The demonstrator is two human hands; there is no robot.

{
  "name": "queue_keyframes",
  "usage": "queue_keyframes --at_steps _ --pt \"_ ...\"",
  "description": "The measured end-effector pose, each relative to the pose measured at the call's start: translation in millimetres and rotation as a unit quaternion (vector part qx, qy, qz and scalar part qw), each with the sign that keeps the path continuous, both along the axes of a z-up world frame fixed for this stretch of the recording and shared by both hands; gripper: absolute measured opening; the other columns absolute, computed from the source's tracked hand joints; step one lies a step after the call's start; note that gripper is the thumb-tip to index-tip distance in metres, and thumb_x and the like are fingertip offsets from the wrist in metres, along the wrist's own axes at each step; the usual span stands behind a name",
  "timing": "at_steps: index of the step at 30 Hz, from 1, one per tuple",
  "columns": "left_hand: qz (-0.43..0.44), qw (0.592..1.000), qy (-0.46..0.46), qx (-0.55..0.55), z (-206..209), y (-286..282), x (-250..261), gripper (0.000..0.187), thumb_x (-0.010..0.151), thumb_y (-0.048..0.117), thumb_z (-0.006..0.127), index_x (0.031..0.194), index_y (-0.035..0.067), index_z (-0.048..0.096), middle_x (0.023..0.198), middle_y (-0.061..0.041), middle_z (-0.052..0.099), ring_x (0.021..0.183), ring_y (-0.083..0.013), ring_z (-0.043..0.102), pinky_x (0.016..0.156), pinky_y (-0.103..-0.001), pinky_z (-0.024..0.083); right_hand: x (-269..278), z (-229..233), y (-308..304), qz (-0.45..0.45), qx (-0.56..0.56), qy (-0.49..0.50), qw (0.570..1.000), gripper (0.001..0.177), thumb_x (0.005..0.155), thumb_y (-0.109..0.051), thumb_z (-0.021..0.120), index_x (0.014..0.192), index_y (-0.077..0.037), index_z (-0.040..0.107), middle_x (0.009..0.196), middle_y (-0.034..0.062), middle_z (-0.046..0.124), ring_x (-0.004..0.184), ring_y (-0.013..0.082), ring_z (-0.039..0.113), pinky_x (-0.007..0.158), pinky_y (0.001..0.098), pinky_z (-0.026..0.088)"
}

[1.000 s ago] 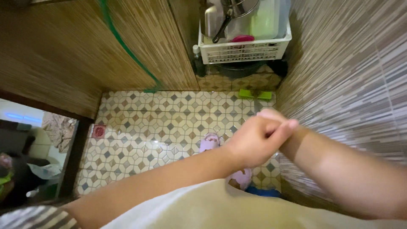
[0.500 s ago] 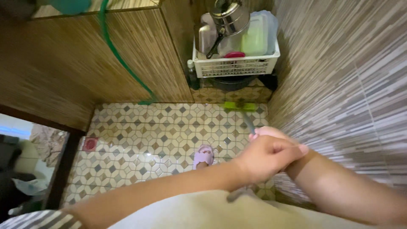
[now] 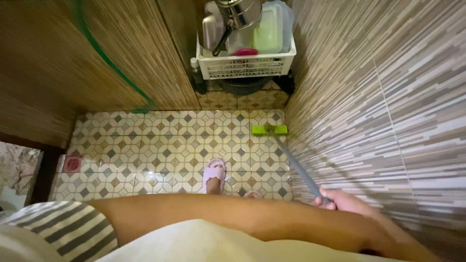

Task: Assembling a floor brush by attaching and tightening the handle to the brush head.

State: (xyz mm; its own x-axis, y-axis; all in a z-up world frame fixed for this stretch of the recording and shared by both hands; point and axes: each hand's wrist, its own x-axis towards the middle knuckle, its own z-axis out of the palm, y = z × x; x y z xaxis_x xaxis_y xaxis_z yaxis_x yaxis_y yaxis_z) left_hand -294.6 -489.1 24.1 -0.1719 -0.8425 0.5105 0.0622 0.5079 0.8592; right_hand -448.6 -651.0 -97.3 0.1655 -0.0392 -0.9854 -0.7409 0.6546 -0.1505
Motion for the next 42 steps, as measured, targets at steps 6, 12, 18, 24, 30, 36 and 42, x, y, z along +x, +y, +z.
queue_keyframes --at_steps 6,12,18,24,30,36,42 --pt "0.035 0.996 -0.073 0.028 -9.3 16.4 -2.3 0.012 0.099 0.021 0.065 0.099 0.009 0.064 0.089 -0.008 0.073 0.082 -0.0183 0.071 0.077 -0.031 0.057 114.6 97.6 19.1 -0.157 0.084 -0.055 0.982 0.031 0.108 -0.035 0.041 0.093 -0.010 0.049 0.063 -0.0091 0.040 0.051 0.0039 0.041 0.045 0.0180 0.036" --pt "-0.029 0.997 -0.030 0.062 -7.1 24.9 -17.5 0.013 0.101 0.020 0.065 0.106 0.008 0.065 0.091 -0.008 0.075 0.083 -0.0193 0.073 0.078 -0.034 0.059 63.8 22.9 -1.8 -0.078 0.065 -0.080 0.992 0.036 0.105 -0.036 0.037 0.089 -0.007 0.050 0.057 -0.0044 0.039 0.046 0.0086 0.037 0.039 0.0228 0.031" --pt "-0.089 0.989 -0.084 0.084 -42.9 -9.8 -46.0 0.027 0.102 0.020 0.059 0.126 0.007 0.061 0.100 -0.008 0.072 0.086 -0.0188 0.074 0.078 -0.031 0.061 3.6 -33.8 -43.9 0.037 0.071 -0.117 0.990 0.042 0.107 -0.038 0.043 0.093 -0.001 0.057 0.059 -0.0029 0.044 0.043 0.0060 0.036 0.035 0.0226 0.029" --pt "-0.065 0.993 -0.046 0.088 10.5 22.4 40.1 0.019 0.105 0.023 0.064 0.112 0.006 0.067 0.097 -0.009 0.076 0.091 -0.0194 0.073 0.084 -0.033 0.057 108.8 6.6 -22.0 -0.094 0.067 0.008 0.993 0.038 0.103 -0.042 0.049 0.088 -0.007 0.052 0.057 -0.0025 0.041 0.045 0.0086 0.038 0.039 0.0242 0.030" --pt "-0.062 0.987 -0.148 -0.015 13.2 5.4 72.1 0.035 0.090 0.030 0.074 0.116 0.009 0.065 0.106 -0.013 0.073 0.101 -0.0299 0.069 0.086 -0.039 0.053 125.7 -10.7 -19.1 0.056 -0.192 0.007 0.980 0.035 0.104 -0.035 0.050 0.096 -0.004 0.065 0.068 0.0072 0.067 0.055 0.0187 0.056 0.057 0.0367 0.048" --pt "-0.007 0.978 -0.201 -0.050 31.2 3.3 102.5 0.041 0.081 0.035 0.075 0.112 0.010 0.064 0.104 -0.013 0.073 0.101 -0.0337 0.069 0.084 -0.042 0.054 141.7 3.5 -13.9 0.041 -0.203 0.016 0.978 0.035 0.103 -0.036 0.051 0.094 -0.004 0.064 0.067 0.0067 0.066 0.055 0.0188 0.055 0.057 0.0371 0.047" --pt "0.147 0.954 -0.217 0.144 51.0 78.6 156.3 0.032 0.098 0.043 0.063 0.087 0.014 0.069 0.075 -0.011 0.070 0.074 -0.0301 0.070 0.070 -0.044 0.054 232.4 -2.0 32.9 0.104 -0.198 0.010 0.975 0.036 0.103 -0.037 0.053 0.092 -0.005 0.064 0.066 0.0061 0.065 0.054 0.0190 0.054 0.056 0.0375 0.046"
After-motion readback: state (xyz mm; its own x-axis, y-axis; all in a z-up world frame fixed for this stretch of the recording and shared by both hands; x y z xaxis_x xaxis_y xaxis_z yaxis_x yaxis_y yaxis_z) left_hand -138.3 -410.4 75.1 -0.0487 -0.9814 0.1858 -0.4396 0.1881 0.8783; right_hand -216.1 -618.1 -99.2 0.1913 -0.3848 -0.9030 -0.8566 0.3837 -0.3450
